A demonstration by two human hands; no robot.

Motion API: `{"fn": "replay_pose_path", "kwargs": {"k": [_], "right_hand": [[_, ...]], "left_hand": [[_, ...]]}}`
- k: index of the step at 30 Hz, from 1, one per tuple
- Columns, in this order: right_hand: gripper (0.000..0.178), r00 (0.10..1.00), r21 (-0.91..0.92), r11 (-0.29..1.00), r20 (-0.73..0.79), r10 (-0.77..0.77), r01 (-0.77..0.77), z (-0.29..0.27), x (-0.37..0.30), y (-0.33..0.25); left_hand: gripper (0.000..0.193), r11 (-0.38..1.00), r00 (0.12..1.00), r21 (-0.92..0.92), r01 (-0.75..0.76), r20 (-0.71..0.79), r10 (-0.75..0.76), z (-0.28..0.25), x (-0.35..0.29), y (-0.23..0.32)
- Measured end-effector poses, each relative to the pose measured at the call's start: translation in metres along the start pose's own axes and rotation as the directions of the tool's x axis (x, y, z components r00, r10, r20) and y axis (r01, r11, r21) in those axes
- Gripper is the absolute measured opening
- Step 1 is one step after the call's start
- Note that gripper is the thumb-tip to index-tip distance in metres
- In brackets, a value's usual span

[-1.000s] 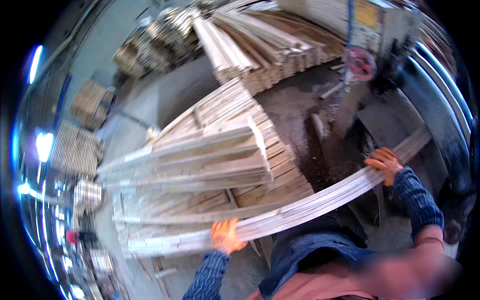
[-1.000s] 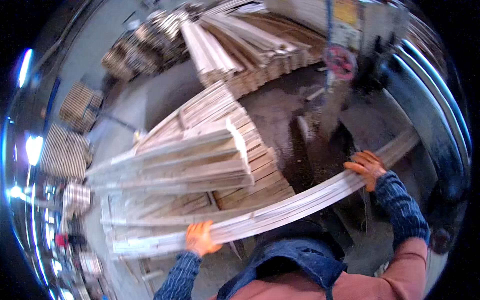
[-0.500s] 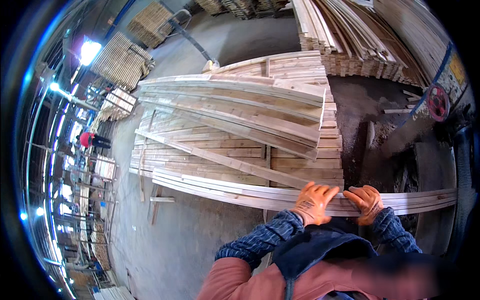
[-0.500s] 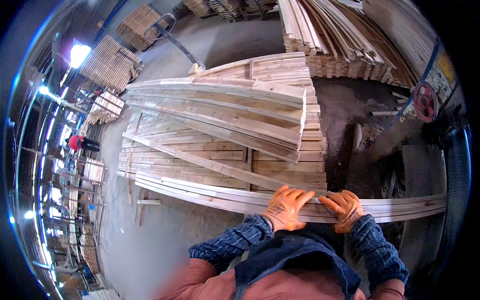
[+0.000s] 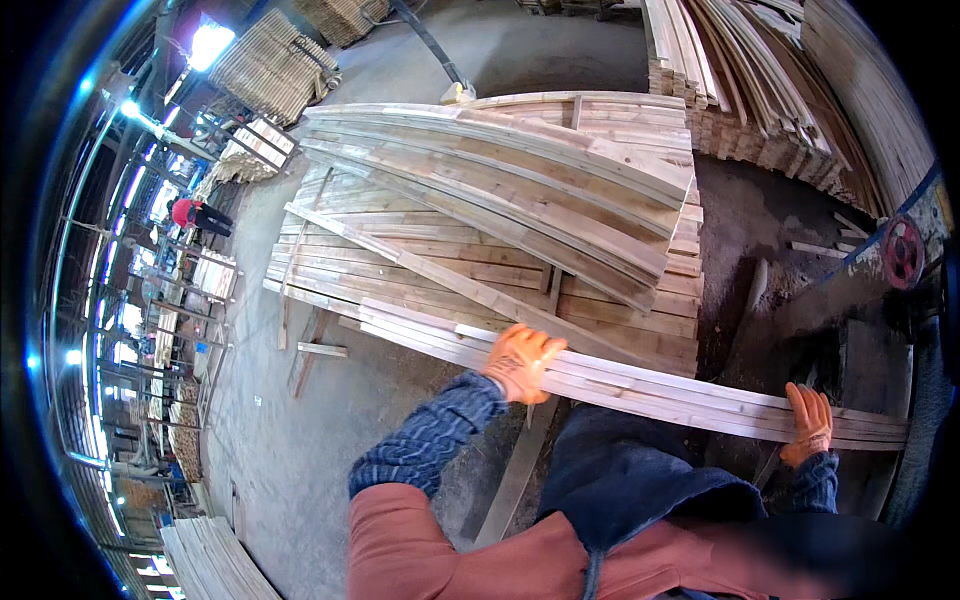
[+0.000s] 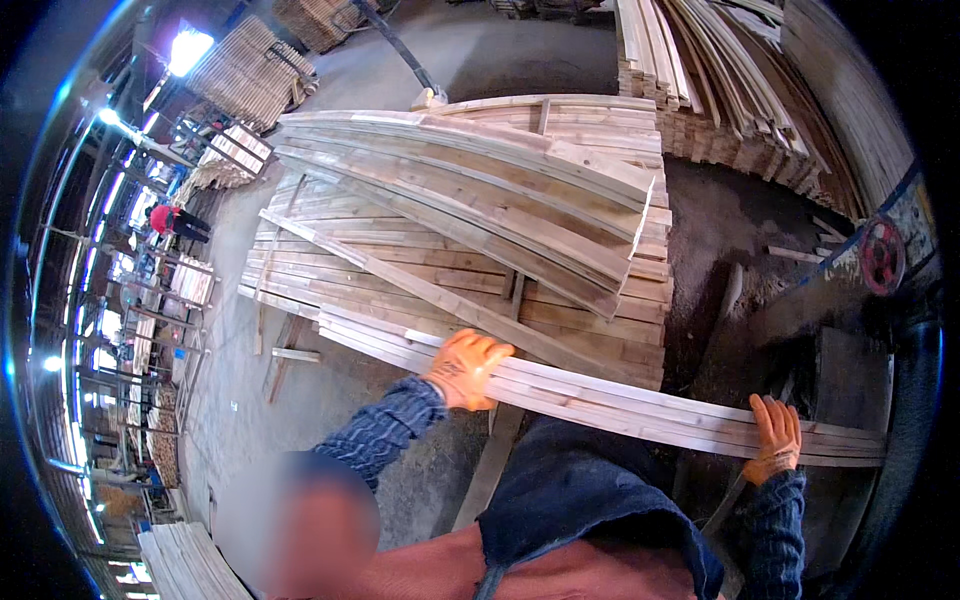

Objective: The person picks up curved wood slats from a pile and feeds them through a processing machine one by one.

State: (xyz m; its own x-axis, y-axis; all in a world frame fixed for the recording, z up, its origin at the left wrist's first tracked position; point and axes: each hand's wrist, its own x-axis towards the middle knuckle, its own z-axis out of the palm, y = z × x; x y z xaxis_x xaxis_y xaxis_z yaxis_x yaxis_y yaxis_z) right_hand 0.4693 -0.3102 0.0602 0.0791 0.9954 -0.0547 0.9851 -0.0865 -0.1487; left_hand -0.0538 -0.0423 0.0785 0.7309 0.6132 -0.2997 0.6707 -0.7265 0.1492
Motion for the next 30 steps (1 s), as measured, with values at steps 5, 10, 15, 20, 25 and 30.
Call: {"fn": "replay_pose_path", "kwargs": {"k": [5, 10, 15, 20, 25, 30], "right_hand": [[0.109, 0.979, 0.183, 0.967, 0.067, -0.192, 0.177, -0.008, 0.042, -0.068], [0.107, 0.949, 0.232, 0.929, 0.055, -0.309, 0.289, -0.002, 0.066, -0.108], [0.110, 0.977, 0.084, 0.990, 0.169, -0.129, 0.116, -0.003, 0.046, -0.061], [0.106, 0.965, -0.060, 0.995, 0.247, 0.087, -0.075, -0.027, 0.031, -0.036], [0.076, 0.950, 0.416, 0.871, 0.270, 0.158, -0.263, -0.039, 0.033, 0.004], [0.058, 0.969, 0.658, 0.715, 0.216, 0.121, -0.236, -0.048, 0.105, -0.053]], "left_hand": [[0.098, 0.998, 0.999, -0.041, -0.052, -0.005, 0.051, -0.005, 0.034, 0.070], [0.101, 0.958, 0.961, -0.164, -0.234, -0.189, 0.202, 0.000, 0.041, 0.100], [0.105, 0.991, 0.987, -0.047, -0.123, -0.114, 0.117, -0.008, 0.001, 0.016], [0.098, 0.999, 0.998, -0.030, -0.018, -0.068, 0.016, -0.011, -0.024, -0.024], [0.098, 0.995, 0.996, -0.060, -0.077, -0.044, 0.075, -0.007, 0.005, 0.040], [0.088, 0.944, 0.969, -0.220, -0.245, -0.084, 0.232, -0.008, 0.031, 0.093]]}}
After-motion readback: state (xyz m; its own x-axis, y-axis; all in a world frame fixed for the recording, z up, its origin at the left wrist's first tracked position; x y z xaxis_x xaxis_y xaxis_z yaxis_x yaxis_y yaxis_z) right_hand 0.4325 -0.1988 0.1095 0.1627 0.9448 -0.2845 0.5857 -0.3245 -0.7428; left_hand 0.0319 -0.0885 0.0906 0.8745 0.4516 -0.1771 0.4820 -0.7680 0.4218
